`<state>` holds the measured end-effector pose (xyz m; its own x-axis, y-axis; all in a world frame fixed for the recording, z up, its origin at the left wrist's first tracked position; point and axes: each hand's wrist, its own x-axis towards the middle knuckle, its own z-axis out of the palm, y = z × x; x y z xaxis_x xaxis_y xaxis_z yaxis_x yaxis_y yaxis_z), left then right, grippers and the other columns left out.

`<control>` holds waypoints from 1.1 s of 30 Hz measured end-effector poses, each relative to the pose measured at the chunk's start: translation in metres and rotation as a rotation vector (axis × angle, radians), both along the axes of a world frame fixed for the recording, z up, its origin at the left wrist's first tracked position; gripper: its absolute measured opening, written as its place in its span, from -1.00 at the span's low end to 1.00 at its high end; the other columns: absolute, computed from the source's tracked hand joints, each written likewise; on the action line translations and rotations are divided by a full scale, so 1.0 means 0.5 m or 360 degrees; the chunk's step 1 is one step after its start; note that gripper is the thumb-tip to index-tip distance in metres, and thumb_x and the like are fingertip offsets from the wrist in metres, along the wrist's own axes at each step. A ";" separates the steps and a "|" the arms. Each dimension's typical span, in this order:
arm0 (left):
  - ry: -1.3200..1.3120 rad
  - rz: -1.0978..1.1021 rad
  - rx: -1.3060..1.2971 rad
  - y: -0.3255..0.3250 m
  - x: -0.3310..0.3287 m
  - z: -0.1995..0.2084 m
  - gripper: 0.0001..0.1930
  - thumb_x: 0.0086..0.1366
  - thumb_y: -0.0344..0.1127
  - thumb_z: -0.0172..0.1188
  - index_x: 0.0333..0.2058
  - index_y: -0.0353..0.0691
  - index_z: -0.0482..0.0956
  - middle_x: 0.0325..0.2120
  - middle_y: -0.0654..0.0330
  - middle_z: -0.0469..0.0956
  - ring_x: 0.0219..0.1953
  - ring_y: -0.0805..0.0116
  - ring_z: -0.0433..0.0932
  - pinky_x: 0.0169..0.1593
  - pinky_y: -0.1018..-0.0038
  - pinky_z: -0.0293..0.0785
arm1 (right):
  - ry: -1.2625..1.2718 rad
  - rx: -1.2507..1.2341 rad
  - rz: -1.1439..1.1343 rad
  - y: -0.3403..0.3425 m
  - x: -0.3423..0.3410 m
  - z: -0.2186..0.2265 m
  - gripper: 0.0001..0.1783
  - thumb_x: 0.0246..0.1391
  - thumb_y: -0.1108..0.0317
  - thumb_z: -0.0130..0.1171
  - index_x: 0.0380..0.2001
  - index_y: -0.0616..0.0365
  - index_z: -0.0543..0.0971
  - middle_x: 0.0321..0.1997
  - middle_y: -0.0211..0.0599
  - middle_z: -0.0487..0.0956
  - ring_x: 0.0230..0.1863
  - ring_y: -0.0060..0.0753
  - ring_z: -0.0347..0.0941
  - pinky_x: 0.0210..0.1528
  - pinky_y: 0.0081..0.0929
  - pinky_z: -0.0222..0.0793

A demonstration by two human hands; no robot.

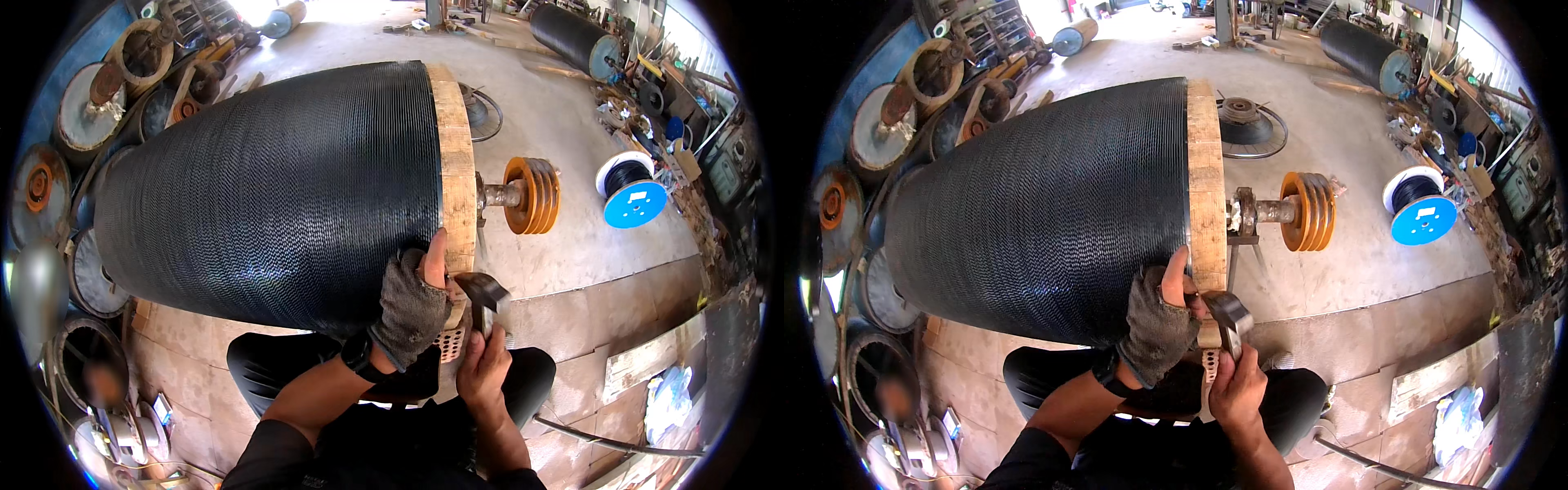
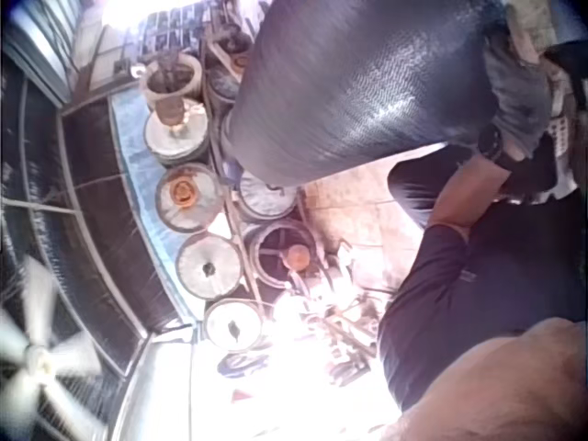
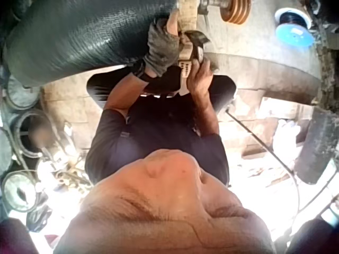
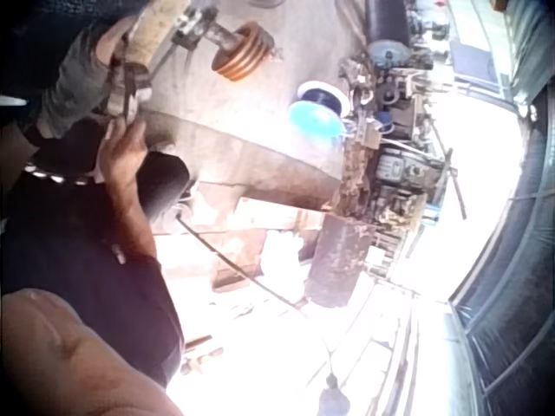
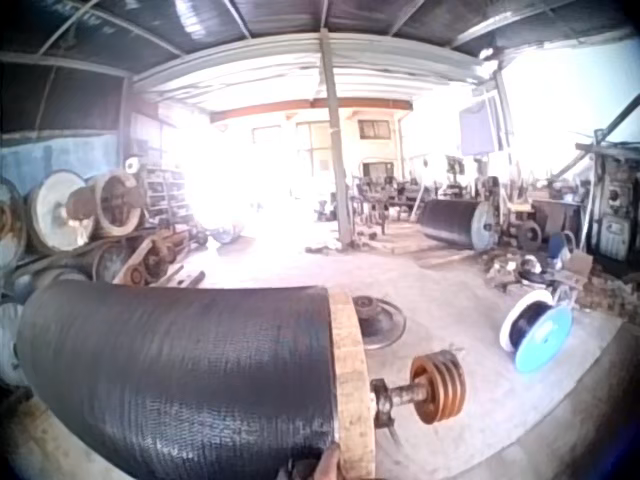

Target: The person sits on the floor and repeatedly hammers the wooden rim of a large black mesh-covered drum using a hammer and a small perforated metal block as a guide. The drum remains stationary on a stand throughout the clip.

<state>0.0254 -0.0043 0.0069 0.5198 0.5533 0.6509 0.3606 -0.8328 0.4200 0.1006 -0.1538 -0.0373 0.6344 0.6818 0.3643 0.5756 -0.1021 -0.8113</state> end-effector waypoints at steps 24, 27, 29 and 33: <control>0.1137 -0.0471 -0.0243 -0.154 -0.236 -0.220 -0.63 0.31 -0.18 0.15 0.00 -0.25 0.57 -0.05 0.02 0.53 -0.03 0.06 0.52 0.05 0.18 0.47 | -0.0140 -0.0250 -0.0085 0.032 -0.021 -0.014 -0.78 0.30 0.37 0.01 -0.40 0.30 0.37 -0.58 0.17 0.48 -0.53 0.36 0.46 -0.54 -0.11 0.34; 0.1240 -0.0504 -0.0313 -0.155 -0.227 -0.235 -0.66 0.35 -0.19 0.10 -0.01 -0.24 0.59 -0.06 0.00 0.55 -0.01 0.06 0.53 0.07 0.19 0.48 | 0.0123 0.0171 -0.0007 0.005 -0.032 -0.024 -0.63 0.40 0.17 -0.11 -0.38 0.28 0.39 -0.68 -0.23 0.42 -0.69 -0.38 0.32 -0.62 -0.38 0.18; 0.1290 -0.0535 -0.0355 -0.151 -0.223 -0.240 -0.67 0.38 -0.19 0.08 -0.02 -0.24 0.60 -0.07 -0.01 0.55 -0.01 0.06 0.54 0.08 0.20 0.48 | 0.0295 0.0564 0.0018 0.001 -0.041 0.003 -0.61 0.40 0.18 -0.16 -0.42 0.24 0.41 -0.63 -0.42 0.45 -0.65 -0.54 0.28 -0.57 -0.59 0.15; 0.1373 -0.0574 -0.0430 -0.143 -0.211 -0.245 -0.69 0.43 -0.19 0.02 -0.04 -0.22 0.62 -0.08 -0.03 0.57 0.01 0.05 0.56 0.10 0.21 0.49 | -0.0201 -0.0252 -0.0222 0.036 -0.022 -0.027 -0.72 0.30 0.29 0.04 -0.39 0.32 0.39 -0.60 0.12 0.50 -0.58 0.21 0.50 -0.55 -0.08 0.32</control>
<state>-0.0799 -0.0760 -0.1158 0.9261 0.3422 -0.1587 0.3762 -0.8679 0.3244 0.0896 -0.1359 -0.0508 0.6826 0.6456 0.3425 0.6431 -0.3080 -0.7011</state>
